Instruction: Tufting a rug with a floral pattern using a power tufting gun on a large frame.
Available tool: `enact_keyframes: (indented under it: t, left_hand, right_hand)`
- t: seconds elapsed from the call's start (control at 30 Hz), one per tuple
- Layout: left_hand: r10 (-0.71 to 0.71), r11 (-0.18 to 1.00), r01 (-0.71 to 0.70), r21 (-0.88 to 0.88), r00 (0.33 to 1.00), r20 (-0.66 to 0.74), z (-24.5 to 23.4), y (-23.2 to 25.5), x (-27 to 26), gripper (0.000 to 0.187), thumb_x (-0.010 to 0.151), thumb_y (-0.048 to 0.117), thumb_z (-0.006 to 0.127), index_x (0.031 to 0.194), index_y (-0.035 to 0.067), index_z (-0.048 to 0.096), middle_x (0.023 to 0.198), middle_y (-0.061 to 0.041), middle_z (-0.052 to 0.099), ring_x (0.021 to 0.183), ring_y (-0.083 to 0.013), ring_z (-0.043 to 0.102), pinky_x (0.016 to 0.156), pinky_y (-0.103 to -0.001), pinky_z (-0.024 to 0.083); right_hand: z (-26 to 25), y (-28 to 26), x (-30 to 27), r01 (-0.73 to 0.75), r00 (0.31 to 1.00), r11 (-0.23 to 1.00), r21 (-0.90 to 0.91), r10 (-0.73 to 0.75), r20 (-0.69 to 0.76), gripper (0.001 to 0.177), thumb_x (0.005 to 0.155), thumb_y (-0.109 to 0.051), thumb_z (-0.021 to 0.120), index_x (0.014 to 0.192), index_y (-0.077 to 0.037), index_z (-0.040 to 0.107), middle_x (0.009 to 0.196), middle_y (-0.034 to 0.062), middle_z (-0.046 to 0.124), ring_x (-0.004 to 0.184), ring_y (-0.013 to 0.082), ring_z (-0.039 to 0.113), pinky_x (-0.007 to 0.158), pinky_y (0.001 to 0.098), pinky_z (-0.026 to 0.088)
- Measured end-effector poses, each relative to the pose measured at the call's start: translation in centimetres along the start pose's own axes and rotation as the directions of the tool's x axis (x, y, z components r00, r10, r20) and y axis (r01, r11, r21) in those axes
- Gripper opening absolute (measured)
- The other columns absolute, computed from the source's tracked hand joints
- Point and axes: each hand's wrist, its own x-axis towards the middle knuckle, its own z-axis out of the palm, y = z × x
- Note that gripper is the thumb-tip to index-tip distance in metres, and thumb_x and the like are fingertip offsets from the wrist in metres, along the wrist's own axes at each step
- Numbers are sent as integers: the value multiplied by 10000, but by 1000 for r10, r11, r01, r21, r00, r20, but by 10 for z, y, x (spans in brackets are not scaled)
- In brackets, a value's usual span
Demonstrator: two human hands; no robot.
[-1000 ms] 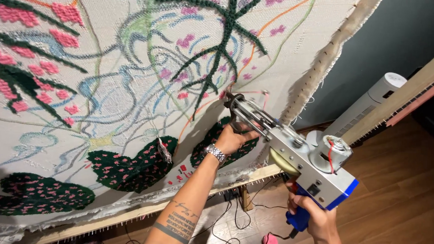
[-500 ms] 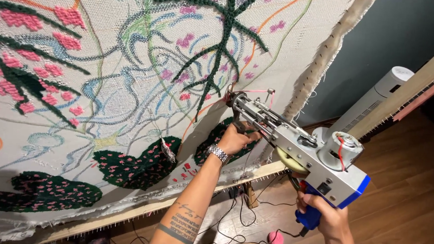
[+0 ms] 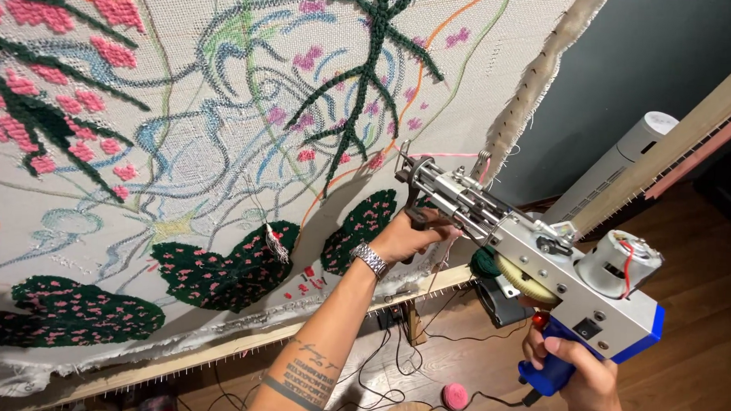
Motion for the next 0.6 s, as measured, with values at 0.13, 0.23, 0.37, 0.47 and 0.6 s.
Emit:
enact_keyframes:
  t: [0.13,0.23,0.37,0.47,0.6]
  left_hand:
    - [9,1000,-9,-12,1000,7,-4,-9,2,253,915,275,741,1115,125,777,963,85,754,738,-14,552,588,-226,433]
    - [122,986,-114,-118,990,69,-11,-8,3,355,925,320,737,1155,50,737,1007,23,742,788,-69,634,692,-255,511]
    - [110,796,-198,-572,977,-185,-37,-7,8,498,943,494,690,1202,70,722,1096,-25,743,960,-105,656,824,-262,516]
    - [-27,493,-244,-835,955,-295,-52,-16,17,439,933,472,700,1157,96,718,1119,-43,737,1003,-151,671,825,-298,526]
    - [-150,368,-233,-900,941,-305,-53,-24,25,290,939,366,739,1117,140,707,1123,-2,734,1024,-137,676,855,-308,529]
  right_hand:
    - [-15,8,-1,13,998,995,103,-19,64,602,739,-42,596,1308,126,499,1032,295,630,608,237,493,500,376,441]
    - [-8,1,-4,49,998,992,114,-54,41,655,701,-48,581,1332,93,479,1102,289,650,647,214,490,502,356,428]
    - [-28,7,-8,88,990,980,180,-106,96,586,789,-48,590,1332,142,480,993,248,584,690,224,478,548,368,423]
    - [-30,5,-13,104,992,981,161,-113,49,572,793,-53,578,1326,127,469,985,219,571,708,222,473,552,366,420]
    - [-49,19,-16,104,993,981,163,-110,33,478,823,-47,582,1248,133,461,886,198,537,738,235,476,575,378,423]
